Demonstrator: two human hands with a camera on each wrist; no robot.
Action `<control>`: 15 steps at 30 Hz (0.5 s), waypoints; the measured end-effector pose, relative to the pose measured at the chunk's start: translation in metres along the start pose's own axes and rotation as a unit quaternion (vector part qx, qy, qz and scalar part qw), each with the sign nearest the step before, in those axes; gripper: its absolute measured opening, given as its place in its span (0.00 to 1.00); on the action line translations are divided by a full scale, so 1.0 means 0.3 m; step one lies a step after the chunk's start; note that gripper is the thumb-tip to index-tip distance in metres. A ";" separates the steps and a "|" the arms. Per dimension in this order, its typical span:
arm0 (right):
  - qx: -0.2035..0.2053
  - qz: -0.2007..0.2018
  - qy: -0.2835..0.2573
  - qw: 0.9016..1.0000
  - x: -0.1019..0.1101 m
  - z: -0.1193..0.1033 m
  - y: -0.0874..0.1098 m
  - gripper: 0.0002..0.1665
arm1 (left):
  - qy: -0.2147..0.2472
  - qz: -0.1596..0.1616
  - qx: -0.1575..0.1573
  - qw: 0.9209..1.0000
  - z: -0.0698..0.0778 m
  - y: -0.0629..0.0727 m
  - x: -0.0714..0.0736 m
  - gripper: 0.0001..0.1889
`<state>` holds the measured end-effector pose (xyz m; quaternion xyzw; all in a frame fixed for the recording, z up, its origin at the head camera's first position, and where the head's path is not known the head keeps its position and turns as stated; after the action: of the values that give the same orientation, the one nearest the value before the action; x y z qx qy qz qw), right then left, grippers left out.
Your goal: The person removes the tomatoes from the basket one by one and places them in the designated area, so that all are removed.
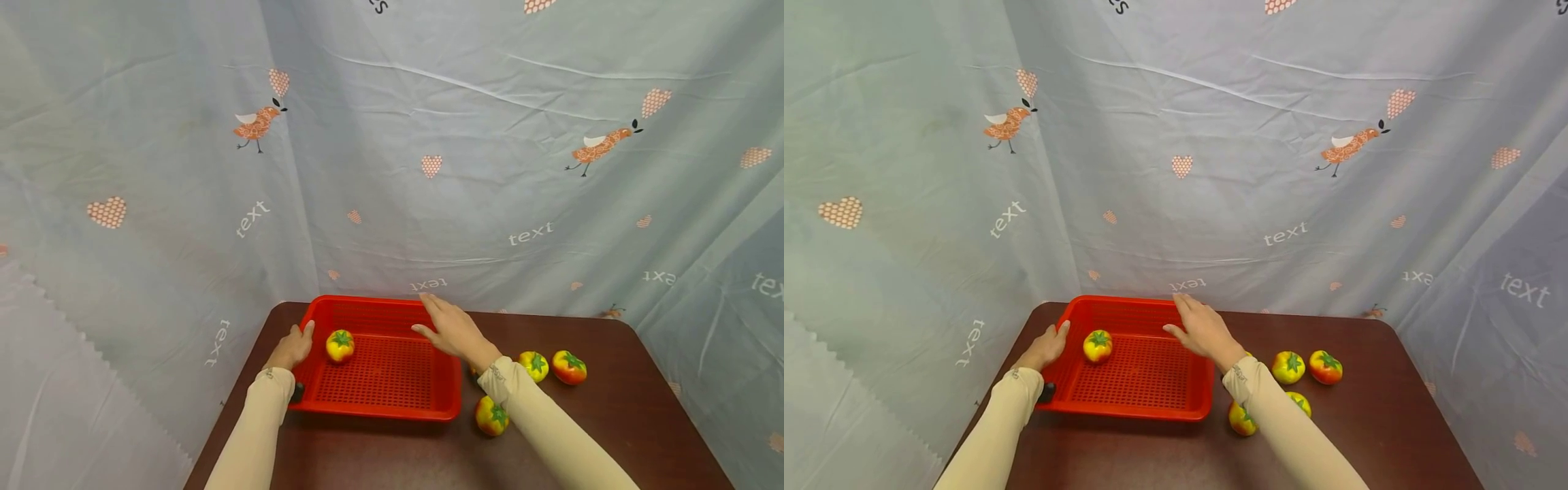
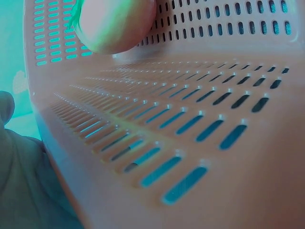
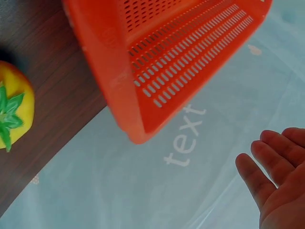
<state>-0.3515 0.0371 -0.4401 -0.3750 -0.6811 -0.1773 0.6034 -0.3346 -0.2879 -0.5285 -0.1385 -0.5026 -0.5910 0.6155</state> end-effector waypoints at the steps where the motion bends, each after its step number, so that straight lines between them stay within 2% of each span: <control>1: 0.003 0.000 -0.001 1.000 -0.001 -0.005 -0.005 0.42 | 0.001 0.000 0.001 1.000 0.000 0.001 0.000 0.44; 15: 0.013 -0.022 -0.021 0.999 -0.029 -0.059 -0.071 0.43 | 0.011 -0.001 0.000 1.000 0.000 0.010 0.005 0.42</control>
<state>-0.3549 0.0083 -0.4401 -0.3555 -0.7043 -0.1737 0.5894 -0.3324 -0.2879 -0.5261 -0.1309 -0.4960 -0.5932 0.6205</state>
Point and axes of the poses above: each hand's wrist, its own y-axis away from the middle knuckle, its own x-axis out of the back of the hand, z = x × y, the point moved 6 cm from there along -y, towards the middle knuckle, and after that the axes turned 7 degrees about x, right-handed, at the moved point
